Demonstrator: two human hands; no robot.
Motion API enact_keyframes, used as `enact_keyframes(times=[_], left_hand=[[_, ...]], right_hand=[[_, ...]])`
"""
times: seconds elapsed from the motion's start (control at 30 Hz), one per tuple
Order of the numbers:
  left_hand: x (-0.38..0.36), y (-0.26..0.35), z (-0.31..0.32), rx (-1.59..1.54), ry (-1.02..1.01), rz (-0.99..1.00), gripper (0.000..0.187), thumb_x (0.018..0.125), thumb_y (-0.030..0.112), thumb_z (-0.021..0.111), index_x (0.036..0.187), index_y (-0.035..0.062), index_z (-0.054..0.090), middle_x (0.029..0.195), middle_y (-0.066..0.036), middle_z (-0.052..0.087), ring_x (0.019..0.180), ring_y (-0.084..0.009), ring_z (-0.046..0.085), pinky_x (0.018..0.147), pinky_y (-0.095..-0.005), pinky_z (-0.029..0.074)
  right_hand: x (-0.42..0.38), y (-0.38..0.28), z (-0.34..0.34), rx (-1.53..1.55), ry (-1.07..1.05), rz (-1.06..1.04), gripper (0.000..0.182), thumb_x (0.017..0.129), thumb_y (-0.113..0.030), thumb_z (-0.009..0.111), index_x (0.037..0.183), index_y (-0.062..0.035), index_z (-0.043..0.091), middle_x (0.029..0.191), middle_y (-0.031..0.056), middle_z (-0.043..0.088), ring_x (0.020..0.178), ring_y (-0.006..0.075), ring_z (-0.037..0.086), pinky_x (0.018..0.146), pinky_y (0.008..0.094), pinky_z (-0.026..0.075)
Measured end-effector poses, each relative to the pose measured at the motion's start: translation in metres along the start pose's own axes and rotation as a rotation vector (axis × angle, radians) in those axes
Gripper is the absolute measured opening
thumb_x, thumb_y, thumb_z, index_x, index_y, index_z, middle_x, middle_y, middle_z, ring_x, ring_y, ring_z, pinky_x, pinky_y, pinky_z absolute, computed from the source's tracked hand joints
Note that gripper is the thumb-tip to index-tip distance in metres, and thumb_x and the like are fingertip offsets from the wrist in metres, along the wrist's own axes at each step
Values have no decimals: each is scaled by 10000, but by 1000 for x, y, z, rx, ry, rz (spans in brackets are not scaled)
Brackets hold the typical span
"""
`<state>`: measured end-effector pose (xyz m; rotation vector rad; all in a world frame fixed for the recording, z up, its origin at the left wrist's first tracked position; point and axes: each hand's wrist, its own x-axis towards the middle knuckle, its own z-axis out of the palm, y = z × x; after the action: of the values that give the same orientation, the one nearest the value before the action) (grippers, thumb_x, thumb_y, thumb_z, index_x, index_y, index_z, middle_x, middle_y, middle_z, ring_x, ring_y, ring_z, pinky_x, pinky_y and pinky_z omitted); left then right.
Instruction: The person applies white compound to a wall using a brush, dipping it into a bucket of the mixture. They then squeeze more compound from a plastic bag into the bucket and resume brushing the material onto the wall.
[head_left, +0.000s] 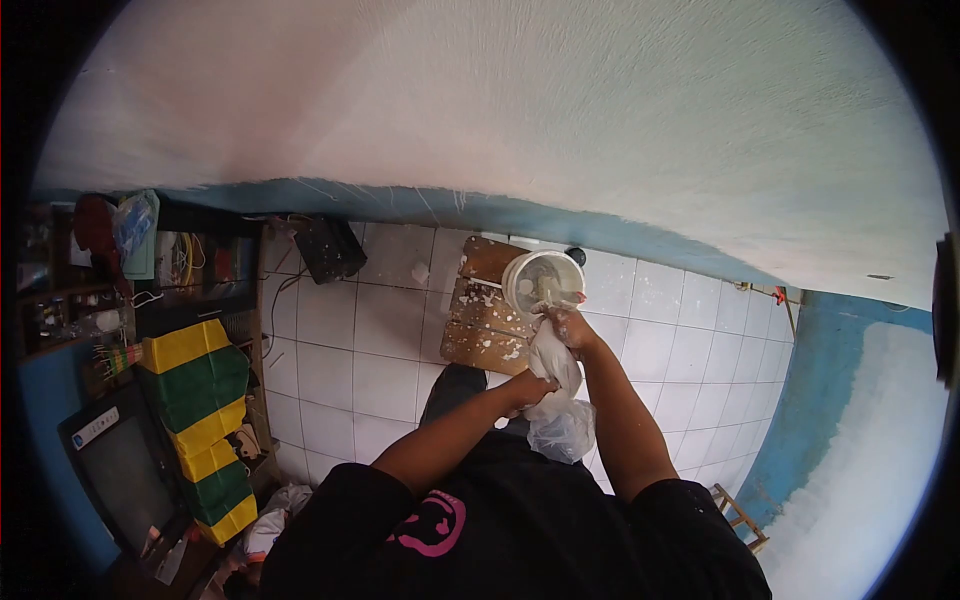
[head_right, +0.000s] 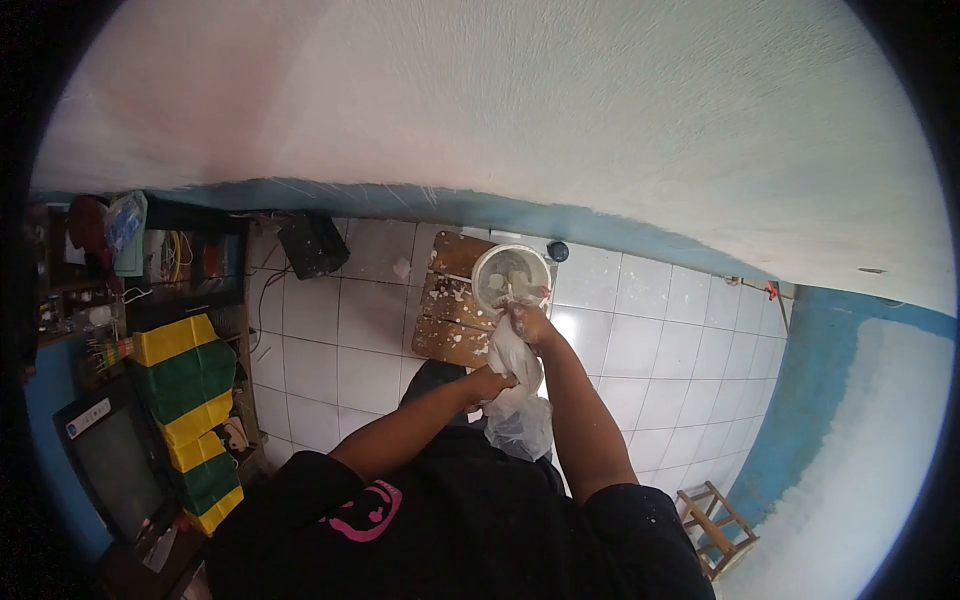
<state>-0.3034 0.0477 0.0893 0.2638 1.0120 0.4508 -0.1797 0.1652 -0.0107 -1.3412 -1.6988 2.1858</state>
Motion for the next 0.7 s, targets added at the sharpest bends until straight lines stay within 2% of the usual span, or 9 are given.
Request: enact_keyframes(times=[0.1, 0.2, 0.3, 0.4, 0.5, 0.6, 0.7], left_hand=[[3, -1, 1, -15, -2, -13, 340, 826, 204, 543, 1137, 68, 519, 982, -83, 599, 856, -190, 586, 712, -349, 481], [-1, 6, 3, 78, 50, -58, 334, 827, 210, 547, 1124, 58, 528, 971, -85, 599, 835, -188, 576, 704, -347, 471], [-1, 5, 3, 46, 54, -49, 326, 824, 222, 561, 1102, 53, 546, 963, -88, 601, 823, -185, 568, 691, -347, 464], [5, 2, 0, 102, 4, -51, 358, 838, 225, 559, 1153, 63, 511, 981, -85, 589, 840, -180, 562, 713, -347, 461], [6, 2, 2, 104, 66, -120, 365, 834, 238, 567, 1141, 47, 519, 959, -88, 595, 813, -180, 566, 698, -347, 462], [13, -5, -1, 95, 57, -150, 368, 834, 240, 570, 1131, 28, 522, 947, -92, 598, 790, -181, 569, 689, -347, 462], [8, -1, 0, 50, 41, -171, 370, 830, 233, 574, 1120, 9, 522, 950, -93, 598, 786, -181, 567, 684, -346, 459]], right_hand=[[-7, -39, 8, 178, 30, 272, 306, 918, -234, 380, 1036, -40, 586, 967, 132, 597, 875, 217, 549, 766, 324, 435], [3, -16, 7, 2, 43, 133, 305, 911, -205, 366, 1027, -26, 583, 981, 162, 590, 887, 235, 549, 784, 333, 421], [3, -19, 7, 7, 63, 146, 317, 907, -206, 356, 1024, -17, 582, 1005, 178, 584, 914, 247, 547, 813, 341, 404], [5, -15, 6, -183, 77, -119, 258, 918, -245, 417, 923, -38, 571, 815, 55, 550, 719, 150, 507, 661, 292, 423], [5, -28, 7, -51, 56, 107, 265, 910, -238, 419, 901, -28, 580, 877, 62, 554, 792, 161, 499, 718, 303, 411], [11, -25, 10, -49, 113, 112, 282, 906, -256, 430, 898, -22, 588, 901, 75, 559, 820, 162, 501, 735, 306, 412], [13, -18, 9, -218, 80, -71, 311, 907, -283, 433, 918, -12, 588, 921, 87, 564, 827, 164, 500, 745, 311, 409]])
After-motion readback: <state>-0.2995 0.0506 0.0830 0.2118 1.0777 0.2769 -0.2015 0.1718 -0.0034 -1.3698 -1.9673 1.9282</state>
